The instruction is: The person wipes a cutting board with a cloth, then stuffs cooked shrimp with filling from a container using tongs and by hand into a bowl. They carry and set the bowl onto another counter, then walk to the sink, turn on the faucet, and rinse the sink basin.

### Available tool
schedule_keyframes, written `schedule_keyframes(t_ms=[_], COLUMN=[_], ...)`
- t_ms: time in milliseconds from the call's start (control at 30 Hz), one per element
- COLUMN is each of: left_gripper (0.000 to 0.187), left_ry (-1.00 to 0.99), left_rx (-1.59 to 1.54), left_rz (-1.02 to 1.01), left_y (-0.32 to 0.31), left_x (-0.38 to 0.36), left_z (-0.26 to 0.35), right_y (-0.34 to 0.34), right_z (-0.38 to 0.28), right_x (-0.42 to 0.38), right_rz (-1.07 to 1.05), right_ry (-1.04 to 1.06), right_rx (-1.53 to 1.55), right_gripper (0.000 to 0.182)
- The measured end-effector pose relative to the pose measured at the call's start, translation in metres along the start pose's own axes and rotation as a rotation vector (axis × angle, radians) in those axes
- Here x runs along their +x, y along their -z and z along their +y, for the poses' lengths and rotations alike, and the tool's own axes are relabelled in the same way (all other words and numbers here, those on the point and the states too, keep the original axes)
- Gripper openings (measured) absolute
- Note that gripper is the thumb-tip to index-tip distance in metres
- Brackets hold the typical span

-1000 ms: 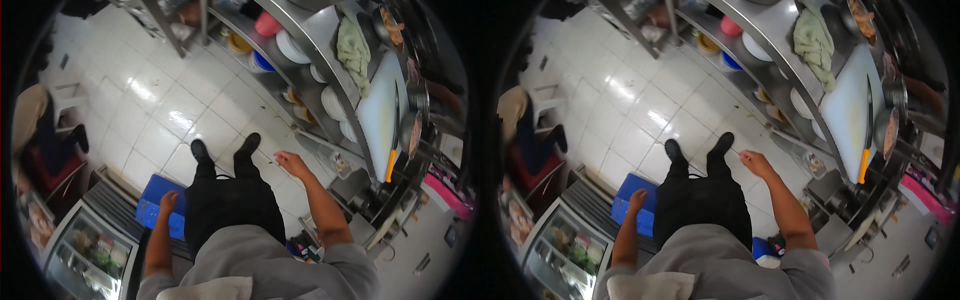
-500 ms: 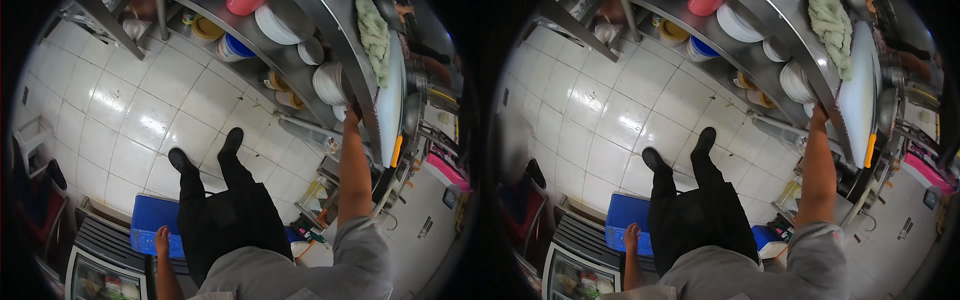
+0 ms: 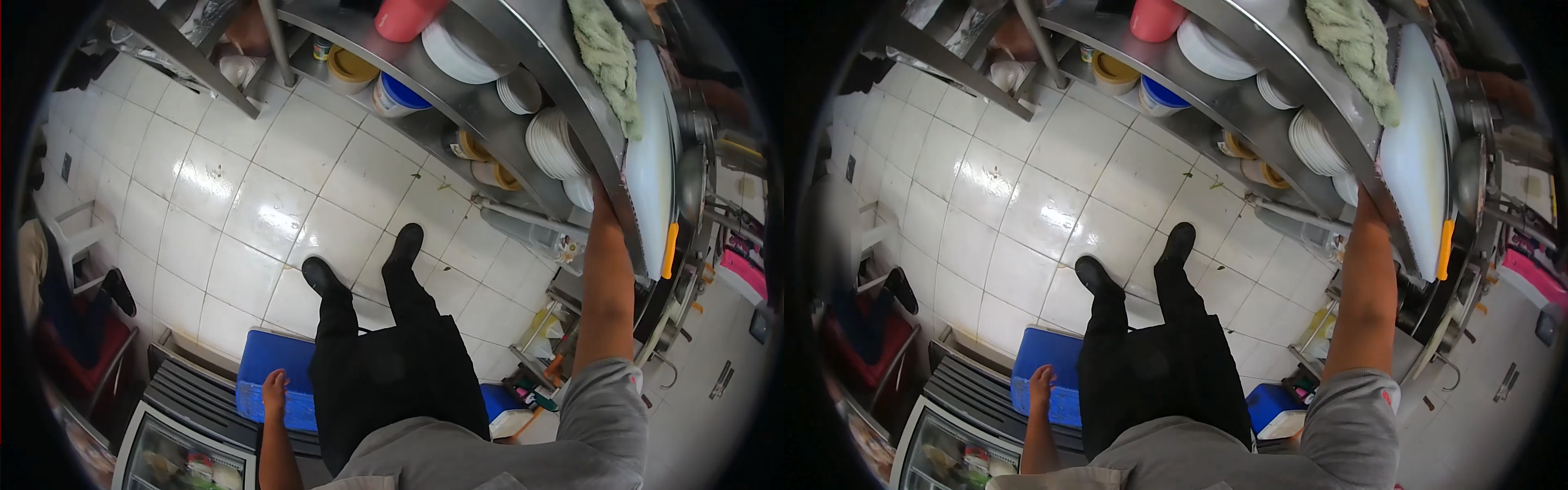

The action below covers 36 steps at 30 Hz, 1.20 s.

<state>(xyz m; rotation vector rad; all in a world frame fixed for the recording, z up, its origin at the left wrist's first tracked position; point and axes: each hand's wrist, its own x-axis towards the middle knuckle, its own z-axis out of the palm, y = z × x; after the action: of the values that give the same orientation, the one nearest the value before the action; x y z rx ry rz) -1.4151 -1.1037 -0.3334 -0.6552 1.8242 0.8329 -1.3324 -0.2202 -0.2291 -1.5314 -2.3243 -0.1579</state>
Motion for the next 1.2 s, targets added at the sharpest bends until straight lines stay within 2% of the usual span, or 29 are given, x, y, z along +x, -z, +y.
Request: schedule_keyframes(t_ms=[133,200,233,333,367,400,433,467,500,567,633,733,800,833,900,933,1000,1033,1067,1100,1133,1200], left_gripper=[0.024,0.024,0.024,0.024,0.024,0.024,0.026,0.028,0.028,0.028,0.027,0.027,0.031,0.031,0.03,0.03,0.033,0.036,0.035,0.034,0.032,0.034], left_ry=[-0.05,-0.07,-0.07,-0.104,-0.182,-0.242,-0.094,-0.218,-0.168,-0.152,-0.118,-0.178,-0.24,-0.236,-0.286,-0.304,-0.4,-0.456,-0.49,-0.471,-0.452,-0.384], left_rx=[0.045,0.035,0.042,0.056,0.071,0.087,0.059,0.123,0.076,0.061,0.063,0.195,0.104,0.105,0.074,0.077,0.296,0.421,0.337,0.252,0.18,0.265], left_rz=[0.013,0.006,0.004,-0.016,-0.036,-0.049,-0.04,-0.006,-0.023,-0.006,0.024,0.03,-0.017,-0.005,0.021,0.015,0.041,0.053,0.022,0.002,-0.024,-0.111], left_y=[-0.005,-0.013,-0.015,-0.022,-0.023,-0.023,-0.025,-0.02,-0.023,-0.017,-0.011,-0.009,-0.003,-0.001,-0.002,0.001,-0.002,-0.007,-0.012,-0.013,-0.02,-0.027], left_x=[0.014,0.005,0.006,0.016,0.017,0.006,0.003,0.01,0.0,0.005,-0.001,0.0,-0.002,-0.005,-0.011,-0.015,-0.017,-0.027,-0.029,-0.01,-0.024,-0.042], left_z=[0.007,0.031,0.031,0.029,0.032,0.041,0.051,0.033,0.051,0.047,0.054,0.074,0.083,0.091,0.11,0.114,0.133,0.153,0.16,0.151,0.169,0.204], right_y=[-0.003,-0.008,-0.012,-0.028,-0.029,-0.025,-0.022,-0.02,-0.02,-0.027,-0.034,-0.015,0.016,0.03,0.054,0.033,0.073,0.099,0.124,0.118,0.136,0.174], right_z=[-0.061,-0.086,-0.091,-0.075,-0.072,-0.067,-0.063,-0.059,-0.057,-0.05,-0.047,-0.057,-0.084,-0.097,-0.111,-0.086,-0.107,-0.132,-0.157,-0.138,-0.147,-0.162], right_x=[-0.003,-0.007,-0.009,-0.011,-0.012,-0.007,-0.003,0.003,0.01,0.024,0.027,0.008,-0.031,-0.047,-0.063,-0.079,-0.112,-0.125,-0.138,-0.164,-0.182,-0.203], right_rz=[0.282,0.385,0.385,0.183,0.13,0.061,-0.031,-0.147,-0.258,-0.477,-0.6,-0.48,-0.173,-0.179,-0.417,-0.417,-0.079,-0.309,-0.543,-0.084,-0.257,-0.357], right_ry=[0.708,0.906,0.923,0.78,0.757,0.72,0.676,0.613,0.544,0.382,0.269,0.266,0.377,0.378,0.255,0.243,0.694,0.613,0.559,0.811,0.788,0.858], right_rx=[-0.15,-0.246,-0.311,-0.539,-0.589,-0.554,-0.47,-0.362,-0.26,-0.092,-0.007,0.006,-0.122,-0.11,-0.278,0.216,0.055,-0.159,-0.389,0.063,0.114,0.67], right_gripper=[0.029,0.03,0.03,0.045,0.046,0.047,0.048,0.049,0.051,0.053,0.056,0.058,0.053,0.053,0.047,0.042,0.027,0.021,0.017,0.012,0.009,0.008])
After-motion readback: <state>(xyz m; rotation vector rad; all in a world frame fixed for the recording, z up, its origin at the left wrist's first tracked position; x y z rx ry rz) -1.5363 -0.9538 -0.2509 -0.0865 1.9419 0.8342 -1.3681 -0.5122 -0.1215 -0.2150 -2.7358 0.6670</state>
